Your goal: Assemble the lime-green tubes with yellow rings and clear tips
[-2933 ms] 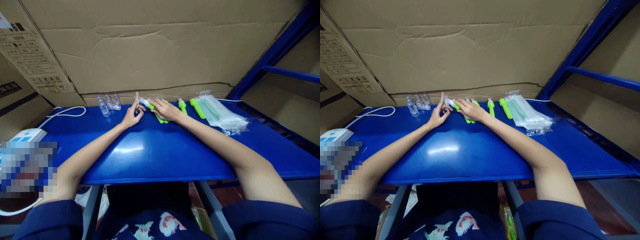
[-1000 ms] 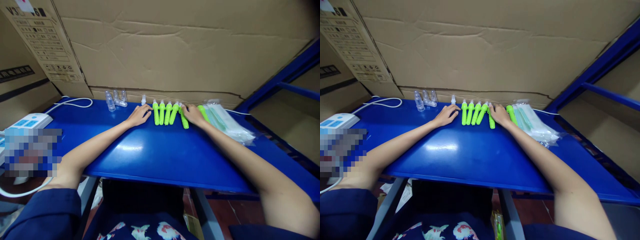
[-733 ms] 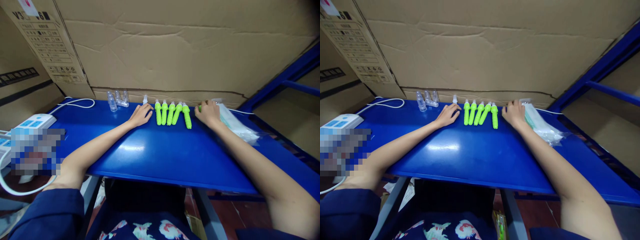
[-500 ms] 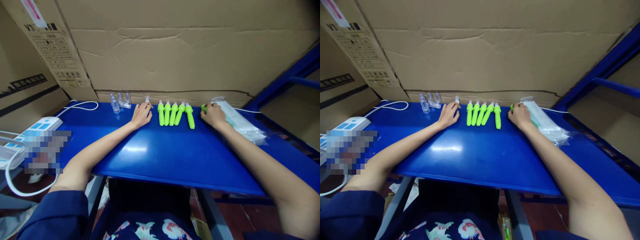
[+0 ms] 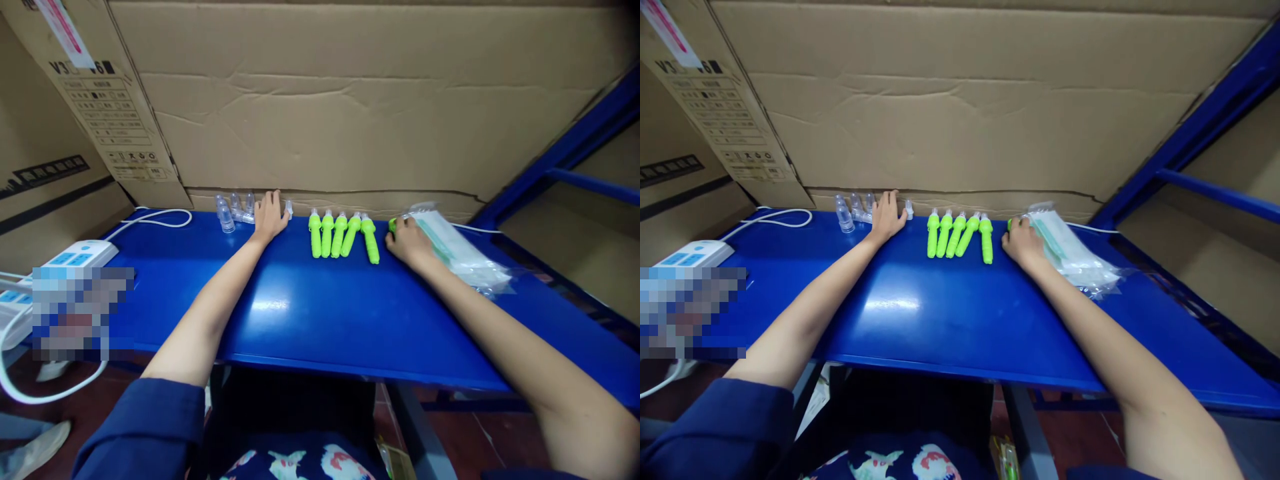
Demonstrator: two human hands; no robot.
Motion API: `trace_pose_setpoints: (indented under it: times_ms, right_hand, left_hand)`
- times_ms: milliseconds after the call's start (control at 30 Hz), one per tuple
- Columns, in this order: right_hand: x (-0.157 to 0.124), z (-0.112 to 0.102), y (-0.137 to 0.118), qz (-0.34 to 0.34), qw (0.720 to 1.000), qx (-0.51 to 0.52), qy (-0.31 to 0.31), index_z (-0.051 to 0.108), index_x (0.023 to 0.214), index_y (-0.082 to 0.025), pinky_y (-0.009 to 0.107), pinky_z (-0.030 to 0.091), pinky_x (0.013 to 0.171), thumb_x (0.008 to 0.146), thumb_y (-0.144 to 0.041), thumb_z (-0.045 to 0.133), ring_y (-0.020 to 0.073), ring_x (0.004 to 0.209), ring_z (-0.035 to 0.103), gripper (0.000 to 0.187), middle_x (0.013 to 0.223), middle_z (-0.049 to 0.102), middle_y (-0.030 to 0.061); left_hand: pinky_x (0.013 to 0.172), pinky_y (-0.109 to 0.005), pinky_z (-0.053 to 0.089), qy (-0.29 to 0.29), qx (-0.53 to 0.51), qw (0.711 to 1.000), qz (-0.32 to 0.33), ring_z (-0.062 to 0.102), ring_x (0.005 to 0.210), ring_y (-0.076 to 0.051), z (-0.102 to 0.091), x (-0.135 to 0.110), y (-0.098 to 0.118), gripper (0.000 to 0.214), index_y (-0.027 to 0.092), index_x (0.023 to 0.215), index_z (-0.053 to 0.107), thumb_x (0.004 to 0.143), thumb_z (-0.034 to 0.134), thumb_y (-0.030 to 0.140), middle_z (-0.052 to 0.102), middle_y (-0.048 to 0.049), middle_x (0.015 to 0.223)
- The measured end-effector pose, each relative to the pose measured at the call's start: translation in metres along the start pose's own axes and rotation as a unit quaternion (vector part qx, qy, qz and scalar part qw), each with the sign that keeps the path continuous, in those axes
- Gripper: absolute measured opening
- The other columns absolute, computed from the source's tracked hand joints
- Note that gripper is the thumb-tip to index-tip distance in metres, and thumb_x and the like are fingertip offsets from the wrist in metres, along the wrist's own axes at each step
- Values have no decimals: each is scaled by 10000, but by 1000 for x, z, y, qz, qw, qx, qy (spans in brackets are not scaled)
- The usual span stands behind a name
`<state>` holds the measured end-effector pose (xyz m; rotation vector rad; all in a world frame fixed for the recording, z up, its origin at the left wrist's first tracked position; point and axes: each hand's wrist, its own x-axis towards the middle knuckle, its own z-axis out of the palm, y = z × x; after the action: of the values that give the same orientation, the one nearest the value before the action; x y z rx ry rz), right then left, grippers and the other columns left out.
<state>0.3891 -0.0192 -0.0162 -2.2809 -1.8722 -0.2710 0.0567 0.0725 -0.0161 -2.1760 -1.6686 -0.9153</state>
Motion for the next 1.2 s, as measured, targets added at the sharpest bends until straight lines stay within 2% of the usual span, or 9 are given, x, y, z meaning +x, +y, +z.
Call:
trace_pose_setpoints:
  times_ms: [200, 300, 433, 533, 633, 867, 967, 1100, 1200]
  right_hand:
    - [-3, 0, -2, 0, 1000, 8, 0, 484, 1363, -12, 464, 522, 870, 980, -285, 375, 408, 1154, 609, 482, 1388, 493, 302]
    - [-2, 0, 0, 4, 1000, 21, -3, 404, 1436, 26, 463, 515, 914, 956, -254, 393, 406, 1156, 612, 557, 1422, 458, 305]
    - [1, 1, 1, 9, 998, 31, -45, 280, 1543, 17, 457, 490, 994, 939, -260, 426, 377, 1141, 633, 680, 1535, 316, 309]
    - [2, 0, 1, 27, 997, 28, -68, 337, 1515, 12, 458, 486, 1005, 939, -271, 437, 365, 1089, 659, 649, 1538, 293, 313]
    - [0, -3, -2, 37, 996, 30, -69, 372, 1481, 9, 458, 489, 1004, 941, -267, 441, 358, 1073, 668, 610, 1514, 326, 313]
    - [-4, -8, -7, 23, 994, 49, -93, 300, 1542, -30, 476, 475, 1015, 987, -242, 345, 392, 1207, 611, 596, 1431, 478, 300]
    - [-5, -7, -7, 14, 995, 56, -87, 297, 1556, -49, 499, 475, 1003, 990, -225, 309, 408, 1216, 606, 593, 1434, 481, 298]
    - [-5, -4, -7, 10, 995, 75, -63, 270, 1570, -46, 522, 490, 957, 964, -215, 339, 429, 1195, 612, 633, 1468, 428, 319]
    - [-6, -1, -8, 13, 995, 95, -27, 229, 1575, -7, 532, 503, 924, 953, -236, 367, 431, 1160, 623, 678, 1479, 392, 342]
  left_hand:
    - [1042, -541, 377, -55, 8, 998, 16, 598, 1214, -402, 7, 5, -2, 550, 112, 1441, 463, 946, 467, 352, 658, -223, 1288]
    - [1043, -543, 370, -70, 14, 997, 23, 618, 1199, -386, 10, 5, 0, 519, 170, 1447, 467, 959, 461, 346, 690, -189, 1250]
    - [1031, -524, 378, -89, 17, 996, 28, 621, 1197, -371, 8, 5, -1, 495, 181, 1428, 476, 958, 478, 336, 715, -167, 1210]
    - [1029, -511, 381, -95, 21, 994, 43, 615, 1197, -367, 4, 5, -4, 503, 162, 1426, 465, 963, 481, 359, 719, -167, 1204]
    - [1017, -491, 393, -93, 29, 994, 51, 624, 1182, -361, 1, 5, -8, 491, 147, 1416, 462, 981, 456, 372, 724, -172, 1174]
    - [1018, -445, 404, -100, 41, 992, 62, 643, 1147, -338, -1, 6, -14, 500, 70, 1401, 440, 995, 423, 362, 696, -215, 1199]
    - [1035, -441, 397, -91, 23, 994, 63, 637, 1156, -336, -5, 5, -14, 533, 51, 1403, 440, 993, 430, 391, 691, -224, 1203]
    - [1032, -432, 409, -57, -19, 994, 91, 643, 1151, -320, -18, 1, -12, 515, 112, 1437, 468, 993, 433, 369, 712, -179, 1164]
    - [1020, -420, 426, -30, -68, 993, 95, 658, 1101, -292, -26, -3, -8, 413, 165, 1336, 574, 987, 456, 351, 726, -138, 1121]
